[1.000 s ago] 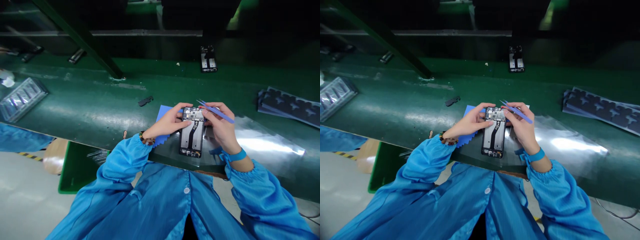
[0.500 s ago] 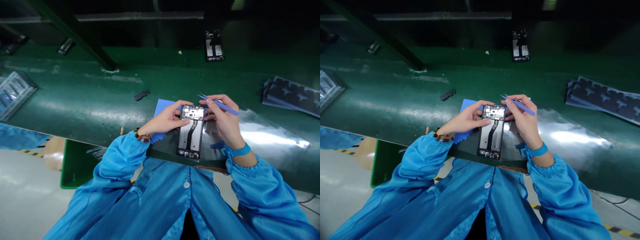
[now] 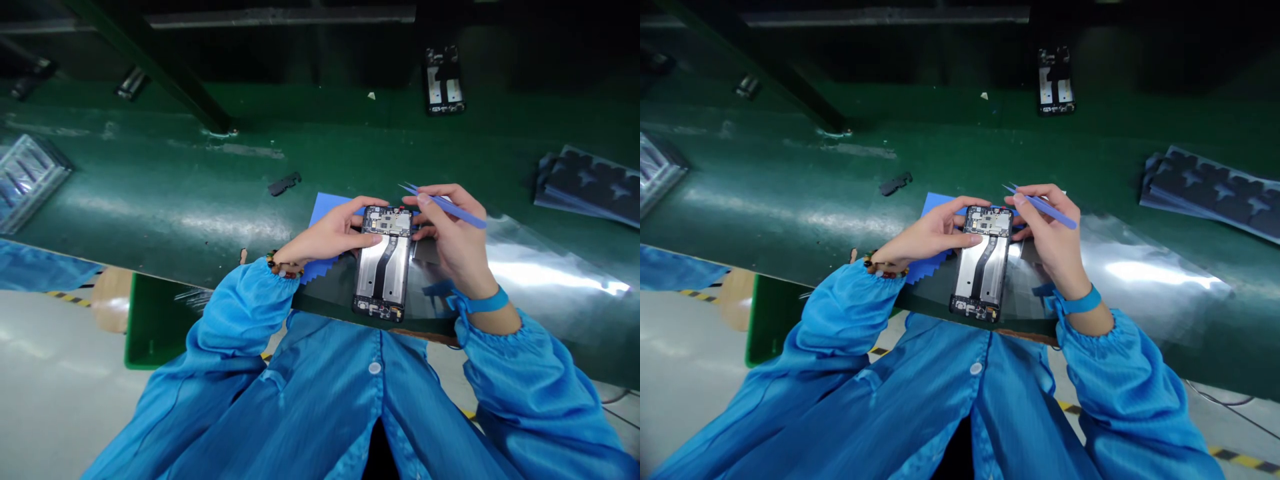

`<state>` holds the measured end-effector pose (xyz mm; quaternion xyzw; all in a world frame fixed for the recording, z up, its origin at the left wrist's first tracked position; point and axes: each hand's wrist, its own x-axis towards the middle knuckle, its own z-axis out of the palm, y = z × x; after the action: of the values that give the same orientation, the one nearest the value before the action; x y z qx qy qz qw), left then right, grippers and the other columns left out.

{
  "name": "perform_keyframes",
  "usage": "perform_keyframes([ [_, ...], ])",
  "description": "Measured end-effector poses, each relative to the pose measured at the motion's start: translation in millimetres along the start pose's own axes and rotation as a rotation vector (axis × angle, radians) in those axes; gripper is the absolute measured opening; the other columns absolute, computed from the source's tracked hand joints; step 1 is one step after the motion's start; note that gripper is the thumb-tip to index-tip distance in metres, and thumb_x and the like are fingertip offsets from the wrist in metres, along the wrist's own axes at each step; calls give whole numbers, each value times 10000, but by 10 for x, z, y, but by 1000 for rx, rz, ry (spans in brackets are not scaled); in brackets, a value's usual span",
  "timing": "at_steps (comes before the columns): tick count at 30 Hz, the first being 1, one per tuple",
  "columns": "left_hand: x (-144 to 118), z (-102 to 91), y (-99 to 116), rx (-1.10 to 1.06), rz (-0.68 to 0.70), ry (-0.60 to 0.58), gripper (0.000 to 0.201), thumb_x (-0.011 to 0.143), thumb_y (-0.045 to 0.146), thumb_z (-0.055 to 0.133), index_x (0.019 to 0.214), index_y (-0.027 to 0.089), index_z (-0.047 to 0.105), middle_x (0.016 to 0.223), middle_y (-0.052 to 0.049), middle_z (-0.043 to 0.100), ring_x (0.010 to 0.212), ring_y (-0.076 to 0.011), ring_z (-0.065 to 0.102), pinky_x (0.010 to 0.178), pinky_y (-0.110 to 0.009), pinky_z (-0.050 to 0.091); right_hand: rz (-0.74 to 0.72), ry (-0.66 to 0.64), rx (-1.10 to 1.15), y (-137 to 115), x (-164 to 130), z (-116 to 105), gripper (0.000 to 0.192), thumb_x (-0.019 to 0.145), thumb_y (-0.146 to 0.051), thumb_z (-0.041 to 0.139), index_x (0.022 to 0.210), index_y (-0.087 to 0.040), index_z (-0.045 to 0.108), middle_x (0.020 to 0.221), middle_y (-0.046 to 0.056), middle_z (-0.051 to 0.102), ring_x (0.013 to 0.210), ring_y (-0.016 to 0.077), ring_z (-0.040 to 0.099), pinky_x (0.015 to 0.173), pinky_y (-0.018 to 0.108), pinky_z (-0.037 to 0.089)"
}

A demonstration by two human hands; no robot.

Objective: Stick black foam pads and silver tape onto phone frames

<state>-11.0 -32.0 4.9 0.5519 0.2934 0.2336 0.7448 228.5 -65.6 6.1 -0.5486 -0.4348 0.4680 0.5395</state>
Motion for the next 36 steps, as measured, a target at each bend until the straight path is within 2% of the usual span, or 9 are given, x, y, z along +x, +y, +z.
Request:
perform_keyframes([
  [12,9,-4,-18,-33,-8,-6,743,895,390,919,1506,239,523,1282,-124,776,1086,-250,801,902,-356,695,9,11,5,-2,9,-3,310,874,-514,902,1024,-286,754,1019,24,826,693,152,745,481,235,608],
  [16,-1,16,6,-35,-4,8,741,895,398,916,1509,253,525,1273,-118,774,1079,-256,800,897,-365,693,5,-13,-13,14,-8,3,305,871,-501,903,1059,-306,762,1064,23,830,750,173,765,509,263,630],
  [20,-20,86,52,-32,44,78,838,928,453,879,1612,309,416,1253,-102,757,1069,-257,797,909,-386,689,-19,-47,-41,21,-28,19,369,808,-451,959,1094,-314,769,1097,26,831,800,202,791,543,301,656],
  [23,-40,144,88,13,78,113,976,952,527,841,1708,387,240,1213,-79,745,999,-242,801,879,-389,686,-114,101,-28,5,-8,8,304,836,-386,931,1078,-306,765,1104,23,829,922,231,818,625,333,686],
  [26,-64,176,120,33,46,-6,1045,933,564,851,1730,420,190,1228,-83,747,976,-246,800,852,-396,694,-227,302,42,-12,47,-33,284,841,-304,909,1079,-276,755,1098,43,832,1048,264,821,624,320,679],
  [28,-78,178,133,-2,23,-103,1063,927,544,862,1732,441,177,1278,-91,743,1003,-260,799,859,-415,707,-272,380,70,-12,82,-63,292,830,-263,907,1078,-256,752,1090,55,835,1048,267,824,589,302,664],
  [31,-90,167,134,-42,3,-177,1092,924,490,872,1735,485,141,1370,-94,713,1009,-264,799,838,-430,722,-298,416,58,8,107,-84,287,837,-249,899,1079,-253,744,1101,57,839,1047,261,825,617,306,673],
  [34,-91,162,120,-44,0,-181,1135,897,473,900,1737,507,138,1423,-95,685,1012,-266,792,826,-436,724,-293,418,40,35,107,-81,290,858,-274,894,1098,-252,731,1125,71,834,1058,272,824,610,307,666],
  [36,-88,169,109,-68,-9,-187,1162,879,480,917,1737,511,134,1432,-96,675,1025,-272,785,861,-462,721,-293,416,34,49,107,-75,295,863,-285,887,1107,-253,725,1138,75,828,1077,280,820,657,338,687],
])
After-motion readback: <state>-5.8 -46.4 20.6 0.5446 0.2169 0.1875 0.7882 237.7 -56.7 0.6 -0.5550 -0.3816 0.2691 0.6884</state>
